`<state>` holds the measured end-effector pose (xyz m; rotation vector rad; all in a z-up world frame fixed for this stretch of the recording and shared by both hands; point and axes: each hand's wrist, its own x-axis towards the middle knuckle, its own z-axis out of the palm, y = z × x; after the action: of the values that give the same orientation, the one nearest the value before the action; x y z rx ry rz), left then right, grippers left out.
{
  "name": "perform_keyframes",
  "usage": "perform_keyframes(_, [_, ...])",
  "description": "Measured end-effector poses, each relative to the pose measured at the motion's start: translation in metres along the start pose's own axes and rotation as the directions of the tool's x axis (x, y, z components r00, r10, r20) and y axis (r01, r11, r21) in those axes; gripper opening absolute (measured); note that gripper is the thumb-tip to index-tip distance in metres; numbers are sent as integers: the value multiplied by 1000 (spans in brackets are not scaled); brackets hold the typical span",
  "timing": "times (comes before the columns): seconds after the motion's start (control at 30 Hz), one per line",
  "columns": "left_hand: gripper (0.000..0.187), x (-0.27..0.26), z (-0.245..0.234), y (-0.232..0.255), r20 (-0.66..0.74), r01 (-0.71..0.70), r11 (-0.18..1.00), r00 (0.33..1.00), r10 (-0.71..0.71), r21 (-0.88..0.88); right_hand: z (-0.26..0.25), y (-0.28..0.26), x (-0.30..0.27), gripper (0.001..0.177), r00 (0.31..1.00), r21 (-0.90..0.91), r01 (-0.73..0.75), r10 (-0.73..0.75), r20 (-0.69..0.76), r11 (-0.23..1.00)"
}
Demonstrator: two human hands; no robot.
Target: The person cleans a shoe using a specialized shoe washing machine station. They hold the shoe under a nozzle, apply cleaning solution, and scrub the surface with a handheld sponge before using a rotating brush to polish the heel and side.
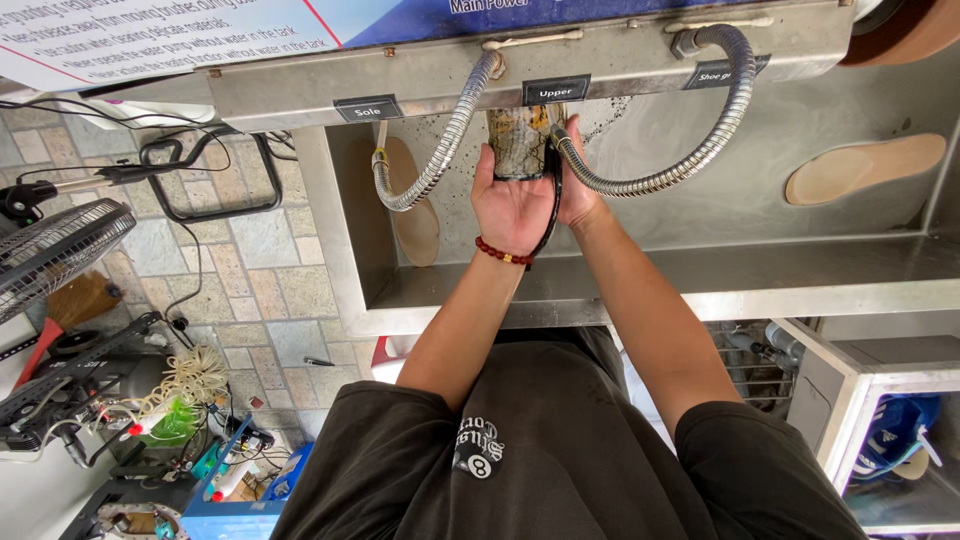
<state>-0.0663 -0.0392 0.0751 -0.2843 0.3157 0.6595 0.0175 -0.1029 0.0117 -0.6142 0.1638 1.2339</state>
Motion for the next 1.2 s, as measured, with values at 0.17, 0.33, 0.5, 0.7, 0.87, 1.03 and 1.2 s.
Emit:
perform_keyframes(0.17, [47, -10, 8, -4, -81, -1, 1000, 997, 0, -7, -11, 13, -10, 82, 990, 107, -54, 67, -122, 993])
perform_keyframes(0.33, [60, 13, -4, -6, -82, 22, 997, 996, -28, -75, -3, 10, -4, 77, 995, -11, 100, -100, -8, 995])
perform_keyframes(0.5, [61, 29, -1, -9, -42, 47, 997, 998, -50, -64, 1, 0, -5, 79, 997, 124, 41, -49, 65, 991])
perform_keyframes(0.7, [63, -16, 7, -18, -5, 0, 999, 1000, 0, 47, -23, 18, -27, 76, 1000, 90, -10, 11, -18, 996])
perform_keyframes(0.87, [58, -26, 3, -9, -47, 26, 999, 999, -25, 19, -4, 0, -25, 68, 990, -64, 132, -135, -36, 989])
perform_keyframes(1.03, [60, -35, -3, -2, -60, 60, 997, 997, -57, 42, 23, -32, -12, 65, 985, 126, -3, -18, 170, 992])
perform_keyframes(1.2, [84, 4, -17, 18, 32, 203, 977, 979, -202, -66, 13, -36, 11, 55, 998, 198, 19, -5, -68, 980])
